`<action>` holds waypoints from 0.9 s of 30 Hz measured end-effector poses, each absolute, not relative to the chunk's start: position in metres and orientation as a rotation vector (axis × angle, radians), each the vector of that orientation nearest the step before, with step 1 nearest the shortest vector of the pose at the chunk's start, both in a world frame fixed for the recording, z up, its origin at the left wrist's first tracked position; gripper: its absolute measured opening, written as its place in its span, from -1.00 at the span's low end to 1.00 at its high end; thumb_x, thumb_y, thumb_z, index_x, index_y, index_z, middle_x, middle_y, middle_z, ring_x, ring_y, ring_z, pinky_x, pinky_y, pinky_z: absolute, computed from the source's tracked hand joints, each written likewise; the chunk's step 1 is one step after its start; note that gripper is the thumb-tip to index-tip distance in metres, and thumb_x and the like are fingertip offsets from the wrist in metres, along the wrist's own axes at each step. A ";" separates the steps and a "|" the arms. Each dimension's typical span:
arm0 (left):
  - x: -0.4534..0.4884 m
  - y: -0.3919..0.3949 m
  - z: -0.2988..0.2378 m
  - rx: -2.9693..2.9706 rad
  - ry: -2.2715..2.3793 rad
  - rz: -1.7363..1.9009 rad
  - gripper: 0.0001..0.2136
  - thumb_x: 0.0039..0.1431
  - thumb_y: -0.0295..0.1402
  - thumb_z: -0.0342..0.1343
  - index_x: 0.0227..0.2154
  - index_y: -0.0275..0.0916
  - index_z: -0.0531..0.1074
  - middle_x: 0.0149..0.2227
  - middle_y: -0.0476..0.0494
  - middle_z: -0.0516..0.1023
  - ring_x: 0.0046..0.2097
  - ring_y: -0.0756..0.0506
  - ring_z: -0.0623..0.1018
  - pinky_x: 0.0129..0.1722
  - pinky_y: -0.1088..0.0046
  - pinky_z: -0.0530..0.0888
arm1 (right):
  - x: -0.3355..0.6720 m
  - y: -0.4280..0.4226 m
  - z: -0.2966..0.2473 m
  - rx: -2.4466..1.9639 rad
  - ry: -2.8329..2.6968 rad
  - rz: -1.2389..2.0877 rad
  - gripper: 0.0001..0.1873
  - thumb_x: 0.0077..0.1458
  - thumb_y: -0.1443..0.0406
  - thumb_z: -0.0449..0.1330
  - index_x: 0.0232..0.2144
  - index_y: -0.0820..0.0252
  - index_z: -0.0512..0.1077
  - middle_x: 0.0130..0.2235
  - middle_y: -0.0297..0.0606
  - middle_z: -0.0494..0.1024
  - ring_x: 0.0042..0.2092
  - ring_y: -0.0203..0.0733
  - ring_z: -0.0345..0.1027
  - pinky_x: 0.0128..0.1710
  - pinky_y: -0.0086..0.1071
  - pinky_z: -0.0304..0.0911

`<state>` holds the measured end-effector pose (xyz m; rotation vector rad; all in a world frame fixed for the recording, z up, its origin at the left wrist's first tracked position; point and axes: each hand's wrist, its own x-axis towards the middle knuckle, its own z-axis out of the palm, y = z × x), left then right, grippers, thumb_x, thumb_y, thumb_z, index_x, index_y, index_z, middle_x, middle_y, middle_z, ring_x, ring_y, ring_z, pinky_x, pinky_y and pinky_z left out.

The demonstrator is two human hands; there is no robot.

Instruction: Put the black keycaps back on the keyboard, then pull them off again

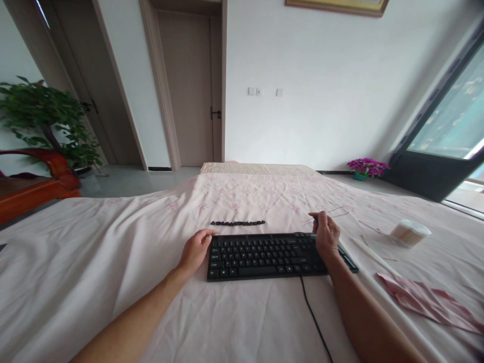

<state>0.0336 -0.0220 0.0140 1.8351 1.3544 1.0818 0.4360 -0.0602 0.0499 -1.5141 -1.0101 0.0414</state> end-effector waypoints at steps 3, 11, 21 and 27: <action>0.034 -0.020 0.013 1.824 1.340 1.068 -0.72 0.13 -0.38 -0.07 -0.17 -0.16 0.49 -0.10 -0.04 0.57 -0.06 -0.08 0.53 0.02 0.37 0.40 | 0.421 -0.065 0.067 -1.606 -1.221 -0.147 -0.45 0.21 -0.04 -0.10 -0.27 0.21 0.53 -0.57 -0.31 0.39 -0.50 -0.24 0.26 -0.42 -0.37 0.15; 0.033 -0.021 0.017 1.793 1.321 1.055 -0.72 0.11 -0.41 -0.06 -0.18 -0.16 0.49 -0.13 -0.03 0.58 -0.10 -0.07 0.54 -0.04 0.40 0.43 | 0.288 -0.067 0.099 -1.310 -1.587 0.359 -0.69 0.19 0.08 0.05 -0.24 0.19 0.39 -0.55 -0.37 0.41 -0.49 -0.28 0.32 -0.43 -0.44 0.24; 0.029 -0.015 0.013 1.780 1.251 1.083 -0.72 0.13 -0.37 -0.07 -0.18 -0.20 0.49 -0.17 -0.04 0.59 -0.13 -0.07 0.54 -0.08 0.43 0.41 | 0.205 -0.042 0.092 -1.172 -1.935 0.651 -0.62 0.28 0.09 -0.07 -0.25 0.18 0.45 -0.47 -0.33 0.45 -0.43 -0.31 0.34 -0.36 -0.46 0.21; 0.030 -0.015 0.015 1.778 1.254 1.086 -0.72 0.14 -0.36 -0.07 -0.17 -0.21 0.48 -0.17 -0.03 0.59 -0.16 -0.07 0.53 -0.11 0.44 0.40 | 0.198 -0.037 0.085 -1.242 -2.100 0.448 -0.63 0.30 0.13 -0.08 -0.30 0.16 0.45 -0.42 -0.32 0.50 -0.37 -0.28 0.37 -0.32 -0.47 0.16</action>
